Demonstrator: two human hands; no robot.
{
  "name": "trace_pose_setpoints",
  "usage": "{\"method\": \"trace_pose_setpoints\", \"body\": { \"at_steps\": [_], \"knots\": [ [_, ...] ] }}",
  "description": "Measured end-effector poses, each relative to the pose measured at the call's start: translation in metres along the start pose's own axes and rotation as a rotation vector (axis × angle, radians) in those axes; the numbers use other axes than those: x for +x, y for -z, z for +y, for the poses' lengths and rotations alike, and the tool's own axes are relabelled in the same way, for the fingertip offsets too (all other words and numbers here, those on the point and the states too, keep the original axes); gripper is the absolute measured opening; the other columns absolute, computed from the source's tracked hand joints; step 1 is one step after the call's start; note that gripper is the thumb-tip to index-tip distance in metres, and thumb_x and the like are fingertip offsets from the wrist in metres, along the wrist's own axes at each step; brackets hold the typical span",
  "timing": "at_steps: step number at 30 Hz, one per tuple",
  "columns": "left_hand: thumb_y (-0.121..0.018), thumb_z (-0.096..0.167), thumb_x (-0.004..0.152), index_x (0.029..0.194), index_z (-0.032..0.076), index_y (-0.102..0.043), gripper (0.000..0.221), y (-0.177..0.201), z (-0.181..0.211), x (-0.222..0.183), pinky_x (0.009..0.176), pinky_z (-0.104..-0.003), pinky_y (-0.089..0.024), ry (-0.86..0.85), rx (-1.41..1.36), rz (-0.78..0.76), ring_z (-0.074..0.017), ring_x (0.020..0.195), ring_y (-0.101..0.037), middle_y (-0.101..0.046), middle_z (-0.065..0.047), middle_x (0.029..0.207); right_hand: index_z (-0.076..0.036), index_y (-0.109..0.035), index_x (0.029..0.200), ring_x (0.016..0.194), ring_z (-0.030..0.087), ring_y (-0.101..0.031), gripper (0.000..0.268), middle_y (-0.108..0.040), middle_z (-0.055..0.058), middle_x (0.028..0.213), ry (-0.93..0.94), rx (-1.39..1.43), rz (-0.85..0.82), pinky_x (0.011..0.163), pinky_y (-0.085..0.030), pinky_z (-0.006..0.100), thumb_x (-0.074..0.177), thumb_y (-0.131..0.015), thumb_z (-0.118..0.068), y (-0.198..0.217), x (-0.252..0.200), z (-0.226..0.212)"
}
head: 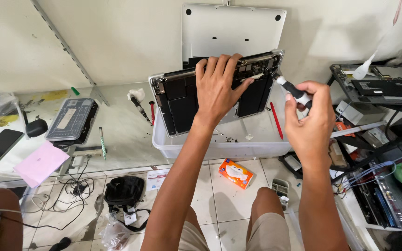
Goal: The person uses a screwdriver to remove screws from the internal frame of a disassembled laptop. They carefully unscrew multiple fasteners around the motherboard and battery area while holding the device steady on a workbench.
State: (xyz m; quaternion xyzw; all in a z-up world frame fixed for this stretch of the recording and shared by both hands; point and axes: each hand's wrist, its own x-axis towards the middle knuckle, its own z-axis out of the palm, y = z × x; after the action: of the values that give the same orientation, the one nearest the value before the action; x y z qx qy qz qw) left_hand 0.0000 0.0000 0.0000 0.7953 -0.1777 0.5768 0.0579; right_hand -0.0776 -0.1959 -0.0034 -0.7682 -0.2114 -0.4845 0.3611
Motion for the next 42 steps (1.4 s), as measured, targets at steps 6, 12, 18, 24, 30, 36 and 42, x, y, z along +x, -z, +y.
{"method": "trace_pose_setpoints", "body": {
  "at_steps": [6,12,18,24,30,36,42],
  "knots": [
    [-0.077,0.048,0.086,0.117,0.009,-0.057,0.053,0.0,0.0,-0.001,0.095,-0.041,-0.033,-0.01,0.01,0.002,-0.0185,0.098,-0.05,-0.056,-0.006,0.101,0.0,-0.061,0.107,0.06,0.028,-0.061,0.006,-0.066,0.013,0.08,-0.01,-0.108,0.072,0.053,-0.048,0.032,0.111,-0.061,-0.006,-0.005,-0.008,0.023],
    [-0.079,0.047,0.085,0.118,0.009,-0.057,0.054,0.004,0.001,-0.001,0.095,-0.041,-0.033,-0.017,-0.004,0.004,-0.0189,0.098,-0.05,-0.055,-0.007,0.101,0.005,-0.055,0.113,0.069,0.033,-0.06,0.022,-0.061,0.02,0.088,-0.016,0.003,0.114,0.057,-0.049,0.037,0.099,-0.071,0.002,-0.008,0.001,0.007],
    [-0.079,0.046,0.084,0.118,0.009,-0.057,0.055,0.003,0.001,-0.001,0.095,-0.041,-0.034,-0.013,-0.013,0.01,-0.0188,0.098,-0.05,-0.055,-0.006,0.101,0.001,-0.054,0.113,0.06,0.026,-0.059,0.026,-0.061,0.016,0.075,-0.034,0.034,0.156,0.057,-0.05,0.035,0.094,-0.07,0.009,-0.01,0.001,0.006],
    [-0.079,0.048,0.084,0.12,0.009,-0.057,0.058,0.004,0.001,-0.001,0.095,-0.041,-0.034,-0.018,0.003,0.01,-0.0191,0.098,-0.05,-0.056,-0.007,0.102,-0.001,-0.057,0.107,0.052,0.018,-0.06,0.007,-0.059,0.007,0.061,-0.173,0.079,0.2,0.049,-0.048,0.027,0.11,-0.057,-0.007,-0.016,-0.006,0.02],
    [-0.081,0.046,0.081,0.12,0.009,-0.057,0.059,0.007,0.001,0.0,0.095,-0.041,-0.034,-0.019,-0.009,0.012,-0.0195,0.097,-0.05,-0.055,-0.007,0.102,0.001,-0.057,0.112,0.055,0.023,-0.055,0.016,-0.058,0.014,0.074,-0.172,0.11,0.231,0.057,-0.048,0.032,0.101,-0.068,-0.001,-0.014,0.001,0.0],
    [-0.088,0.047,0.071,0.12,0.01,-0.059,0.067,-0.003,-0.001,-0.003,0.095,-0.043,-0.035,-0.026,-0.01,0.031,-0.0202,0.096,-0.051,-0.056,-0.006,0.1,-0.002,-0.053,0.115,0.065,0.025,-0.06,0.032,-0.06,0.015,0.081,-0.18,0.12,0.338,0.061,-0.049,0.031,0.088,-0.069,0.004,-0.03,-0.009,0.02],
    [-0.086,0.044,0.074,0.117,0.008,-0.061,0.062,0.007,0.002,0.001,0.094,-0.04,-0.035,-0.037,-0.007,0.036,-0.0203,0.094,-0.052,-0.057,-0.007,0.098,-0.002,-0.056,0.105,0.047,0.014,-0.054,0.004,-0.051,0.005,0.055,-0.361,0.256,0.45,0.05,-0.045,0.023,0.104,-0.055,-0.006,-0.046,-0.025,0.018]
  ]
}}
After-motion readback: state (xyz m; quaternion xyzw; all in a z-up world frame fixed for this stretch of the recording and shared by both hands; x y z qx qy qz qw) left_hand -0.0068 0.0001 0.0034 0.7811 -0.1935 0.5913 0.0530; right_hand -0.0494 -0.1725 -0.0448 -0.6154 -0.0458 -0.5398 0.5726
